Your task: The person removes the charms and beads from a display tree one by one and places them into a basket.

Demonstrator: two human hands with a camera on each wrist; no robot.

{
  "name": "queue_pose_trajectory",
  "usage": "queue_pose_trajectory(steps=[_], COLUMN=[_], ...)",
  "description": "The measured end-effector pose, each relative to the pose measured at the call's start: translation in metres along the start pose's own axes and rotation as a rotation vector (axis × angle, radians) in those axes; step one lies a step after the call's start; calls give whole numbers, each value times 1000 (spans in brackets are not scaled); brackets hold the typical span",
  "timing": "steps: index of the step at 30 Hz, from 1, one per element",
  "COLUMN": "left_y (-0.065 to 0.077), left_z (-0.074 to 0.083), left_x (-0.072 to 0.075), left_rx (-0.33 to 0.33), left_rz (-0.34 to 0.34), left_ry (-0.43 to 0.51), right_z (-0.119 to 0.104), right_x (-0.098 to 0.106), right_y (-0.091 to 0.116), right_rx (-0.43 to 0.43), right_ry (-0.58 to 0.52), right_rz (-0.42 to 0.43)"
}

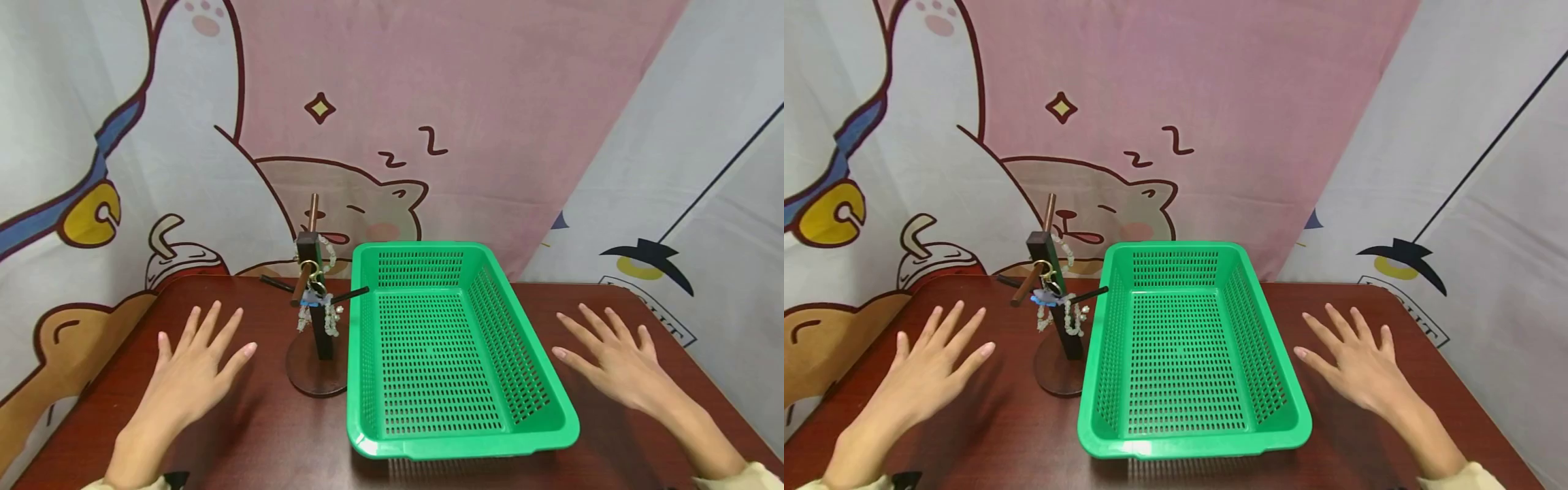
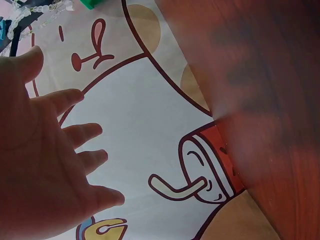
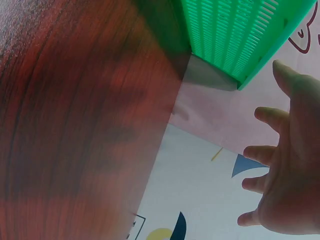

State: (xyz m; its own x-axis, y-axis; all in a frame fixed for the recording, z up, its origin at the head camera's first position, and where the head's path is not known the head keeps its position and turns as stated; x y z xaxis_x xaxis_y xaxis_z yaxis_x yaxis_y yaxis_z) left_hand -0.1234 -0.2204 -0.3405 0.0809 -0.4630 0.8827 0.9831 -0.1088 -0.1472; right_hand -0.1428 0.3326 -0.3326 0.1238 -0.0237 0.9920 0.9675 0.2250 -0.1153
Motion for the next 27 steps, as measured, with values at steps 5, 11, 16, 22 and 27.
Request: queue_pose_trajectory(steps=[5, 11, 16, 22, 27], left_y=[-1, -4, -8, -15, -24], left_z=[1, 2, 5, 11, 20], left_x=[1, 4, 10, 20, 30], left_rx=[-1, -4, -61, -123, -168], left_rz=[-1, 3, 51, 107, 128], left_ry=[-1, 10, 38, 115, 226], right_z=[0, 0, -1, -1, -3], right_x=[2, 7, 14, 24, 36], right_y=[0, 0, -1, -6, -12], right_rx=[2, 1, 13, 49, 59], right_ry=[1, -2, -6, -79, -185], right_rz=[10, -22, -38, -48, -70])
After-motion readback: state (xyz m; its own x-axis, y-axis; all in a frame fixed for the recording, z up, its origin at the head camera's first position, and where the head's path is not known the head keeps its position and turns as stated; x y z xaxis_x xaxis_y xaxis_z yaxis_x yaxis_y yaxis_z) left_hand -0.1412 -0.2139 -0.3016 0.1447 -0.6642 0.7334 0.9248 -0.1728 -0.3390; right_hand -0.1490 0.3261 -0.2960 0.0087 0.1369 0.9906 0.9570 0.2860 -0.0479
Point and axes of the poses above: each hand's wrist, its own y-axis away from the middle knuckle, its own x-axis out of the back of the hand, z = x × y, the point moved 1 cm from there along -y, towards the middle knuckle, and after that the axes turned 11 degrees about y, right-handed, at the moved point
